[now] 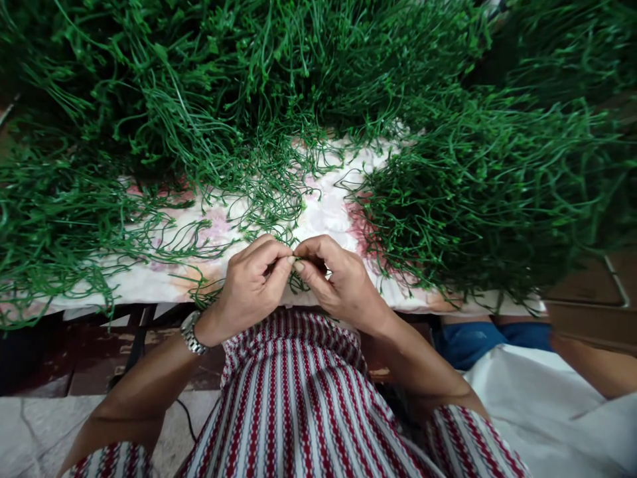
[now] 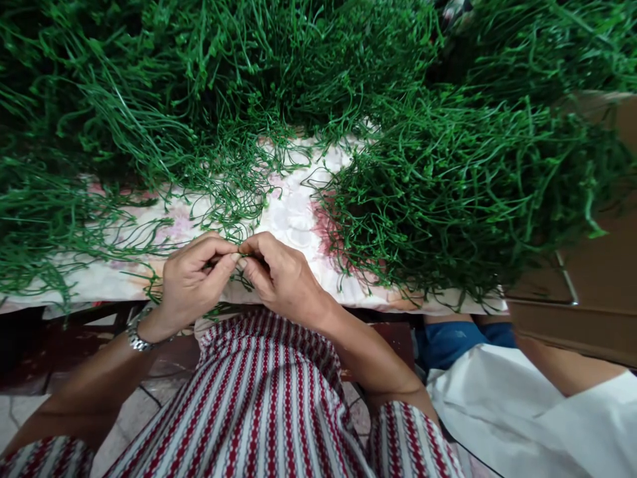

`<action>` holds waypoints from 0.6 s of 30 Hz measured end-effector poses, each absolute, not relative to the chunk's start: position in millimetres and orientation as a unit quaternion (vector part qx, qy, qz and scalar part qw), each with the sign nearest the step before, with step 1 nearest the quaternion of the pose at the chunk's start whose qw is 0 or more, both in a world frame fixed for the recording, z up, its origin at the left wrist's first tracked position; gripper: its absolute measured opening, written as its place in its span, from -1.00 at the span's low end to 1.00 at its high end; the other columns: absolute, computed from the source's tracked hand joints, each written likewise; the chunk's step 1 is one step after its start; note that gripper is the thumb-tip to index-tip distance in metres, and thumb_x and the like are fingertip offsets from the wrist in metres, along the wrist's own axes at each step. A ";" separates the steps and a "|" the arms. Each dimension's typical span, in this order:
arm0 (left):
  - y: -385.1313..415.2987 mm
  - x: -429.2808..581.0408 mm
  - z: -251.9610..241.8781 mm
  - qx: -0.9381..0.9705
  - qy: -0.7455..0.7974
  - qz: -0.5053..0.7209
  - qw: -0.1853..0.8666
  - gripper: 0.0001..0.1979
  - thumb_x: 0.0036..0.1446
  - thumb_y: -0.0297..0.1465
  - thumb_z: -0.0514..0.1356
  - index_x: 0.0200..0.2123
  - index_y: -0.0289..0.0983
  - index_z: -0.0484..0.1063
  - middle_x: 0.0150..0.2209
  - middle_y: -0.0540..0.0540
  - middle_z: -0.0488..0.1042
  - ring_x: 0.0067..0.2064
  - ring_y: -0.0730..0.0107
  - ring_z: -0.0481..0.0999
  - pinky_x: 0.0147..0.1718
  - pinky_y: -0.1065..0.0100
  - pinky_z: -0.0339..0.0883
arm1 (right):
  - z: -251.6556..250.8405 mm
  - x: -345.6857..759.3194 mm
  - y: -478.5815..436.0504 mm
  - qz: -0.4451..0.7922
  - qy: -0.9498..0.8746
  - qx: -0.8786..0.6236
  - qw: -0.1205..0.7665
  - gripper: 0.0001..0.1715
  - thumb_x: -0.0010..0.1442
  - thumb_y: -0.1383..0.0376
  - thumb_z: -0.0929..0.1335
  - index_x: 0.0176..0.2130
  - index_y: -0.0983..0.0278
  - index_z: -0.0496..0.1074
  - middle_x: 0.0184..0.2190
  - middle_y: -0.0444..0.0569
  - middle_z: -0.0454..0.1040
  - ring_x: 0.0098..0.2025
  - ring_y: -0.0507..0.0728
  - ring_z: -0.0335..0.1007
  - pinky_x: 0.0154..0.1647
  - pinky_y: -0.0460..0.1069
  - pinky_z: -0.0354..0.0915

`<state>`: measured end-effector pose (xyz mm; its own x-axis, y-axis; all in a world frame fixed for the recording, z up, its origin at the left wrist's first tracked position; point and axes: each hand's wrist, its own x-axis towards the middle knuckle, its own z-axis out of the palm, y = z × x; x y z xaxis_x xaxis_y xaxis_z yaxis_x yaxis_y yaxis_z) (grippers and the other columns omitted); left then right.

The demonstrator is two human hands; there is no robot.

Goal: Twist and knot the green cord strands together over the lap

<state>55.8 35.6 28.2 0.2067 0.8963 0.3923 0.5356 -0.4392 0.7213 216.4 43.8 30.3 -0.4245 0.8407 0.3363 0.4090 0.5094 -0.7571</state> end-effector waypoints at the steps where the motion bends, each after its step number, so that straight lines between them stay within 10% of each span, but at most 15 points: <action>1: 36.2 54.5 28.5 0.760 0.474 0.398 0.198 -0.88 0.10 -0.56 0.08 -0.44 -0.27 0.33 -0.50 0.01 0.30 -0.44 0.50 0.30 -0.44 0.44 0.16 | 31.7 216.6 43.8 0.293 -0.793 -0.400 0.354 -0.88 0.22 0.37 0.25 -0.19 0.34 0.29 -0.40 -0.10 0.38 -0.41 -0.05 0.29 -0.39 -0.15 0.23; 18: 35.8 42.2 28.4 0.851 0.387 0.311 0.170 -0.83 0.09 -0.60 0.03 -0.41 -0.27 0.35 -0.51 0.00 0.27 -0.47 0.49 0.26 -0.51 0.43 0.13 | 26.5 226.3 50.0 0.352 -0.811 -0.350 0.310 -0.84 0.22 0.33 0.29 -0.37 0.37 0.38 -0.49 -0.10 0.40 -0.44 -0.06 0.28 -0.41 -0.16 0.18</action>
<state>42.2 35.8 28.4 0.5067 0.7646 0.3983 0.5534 -0.6427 0.5298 226.3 50.0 26.5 -0.5619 0.7864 0.2566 0.3502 0.5072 -0.7875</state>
